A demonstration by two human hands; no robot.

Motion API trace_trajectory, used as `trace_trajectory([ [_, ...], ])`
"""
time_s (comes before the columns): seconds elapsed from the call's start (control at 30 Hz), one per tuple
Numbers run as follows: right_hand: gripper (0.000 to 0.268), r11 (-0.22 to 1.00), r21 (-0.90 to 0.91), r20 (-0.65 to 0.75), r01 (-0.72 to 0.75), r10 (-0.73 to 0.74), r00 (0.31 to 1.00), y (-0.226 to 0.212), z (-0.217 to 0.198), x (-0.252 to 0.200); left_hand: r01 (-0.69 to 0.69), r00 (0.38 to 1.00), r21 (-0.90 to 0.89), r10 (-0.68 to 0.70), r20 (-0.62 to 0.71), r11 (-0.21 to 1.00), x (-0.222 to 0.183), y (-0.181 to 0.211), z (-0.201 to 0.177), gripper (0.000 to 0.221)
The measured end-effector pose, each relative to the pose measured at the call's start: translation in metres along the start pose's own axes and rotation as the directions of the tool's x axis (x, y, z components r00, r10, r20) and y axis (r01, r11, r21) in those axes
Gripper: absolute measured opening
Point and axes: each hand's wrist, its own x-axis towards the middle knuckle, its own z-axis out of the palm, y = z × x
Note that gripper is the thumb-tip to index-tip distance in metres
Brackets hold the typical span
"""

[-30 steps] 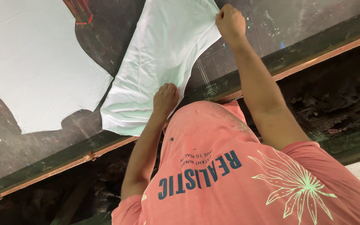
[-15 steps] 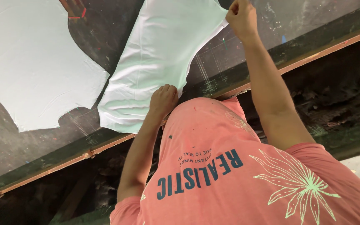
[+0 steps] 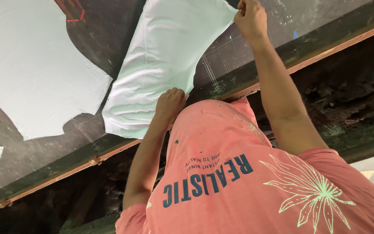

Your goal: The person positions and smooths white fabric panels onto a dark printing table by hand, ensuring each piece is flat and aligned before pressing down the edges.

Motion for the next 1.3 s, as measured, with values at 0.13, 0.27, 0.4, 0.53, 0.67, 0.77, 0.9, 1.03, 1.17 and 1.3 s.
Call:
trace_trajectory([
  [0.13, 0.018, 0.990, -0.134, 0.029, 0.045, -0.041, 0.999, 0.002, 0.005, 0.000, -0.027, 0.994, 0.047, 0.022, 0.105, 0.999, 0.006, 0.003, -0.008, 0.016],
  [0.27, 0.024, 0.949, -0.288, -0.003, 0.125, -0.132, 0.991, -0.014, 0.009, -0.002, 0.003, 0.998, -0.065, -0.007, -0.062, 0.998, 0.019, 0.005, -0.022, 0.021],
  [0.4, 0.032, 0.953, -0.233, 0.139, 0.193, -0.164, 0.977, -0.057, 0.034, -0.011, 0.020, 0.973, -0.042, -0.029, -0.227, 0.999, 0.054, -0.002, -0.015, 0.022],
  [0.53, 0.066, 0.792, -0.268, 0.368, 0.548, -0.442, 0.818, -0.102, 0.067, -0.022, -0.009, 0.938, 0.111, 0.047, -0.344, 0.994, 0.089, -0.011, 0.003, 0.061],
  [0.67, 0.082, 0.876, -0.169, 0.593, 0.452, -0.276, 0.756, -0.111, 0.057, -0.010, 0.057, 0.964, 0.074, -0.035, -0.265, 0.996, 0.095, -0.019, 0.015, 0.078],
  [0.77, 0.084, 0.884, -0.265, 0.507, 0.386, -0.213, 0.835, -0.100, 0.044, 0.011, 0.067, 0.977, 0.080, -0.049, -0.207, 0.995, 0.095, -0.027, 0.017, 0.080],
  [0.9, 0.079, 0.903, -0.312, 0.430, 0.296, -0.144, 0.891, -0.096, 0.043, 0.027, 0.069, 0.975, 0.089, -0.048, -0.216, 0.994, 0.103, -0.043, 0.006, 0.078],
  [1.03, 0.079, 0.843, -0.238, 0.514, 0.482, -0.312, 0.799, -0.117, 0.085, 0.040, 0.118, 0.972, 0.155, -0.082, -0.220, 0.981, 0.142, -0.071, -0.011, 0.071],
  [1.17, 0.076, 0.741, -0.174, 0.579, 0.648, -0.455, 0.676, -0.146, 0.120, 0.070, 0.147, 0.975, 0.177, -0.112, -0.192, 0.973, 0.180, -0.095, -0.031, 0.073],
  [1.3, 0.076, 0.720, -0.279, 0.577, 0.636, -0.404, 0.710, -0.143, 0.110, 0.119, 0.143, 0.982, 0.160, -0.120, -0.143, 0.977, 0.187, -0.106, -0.038, 0.077],
])
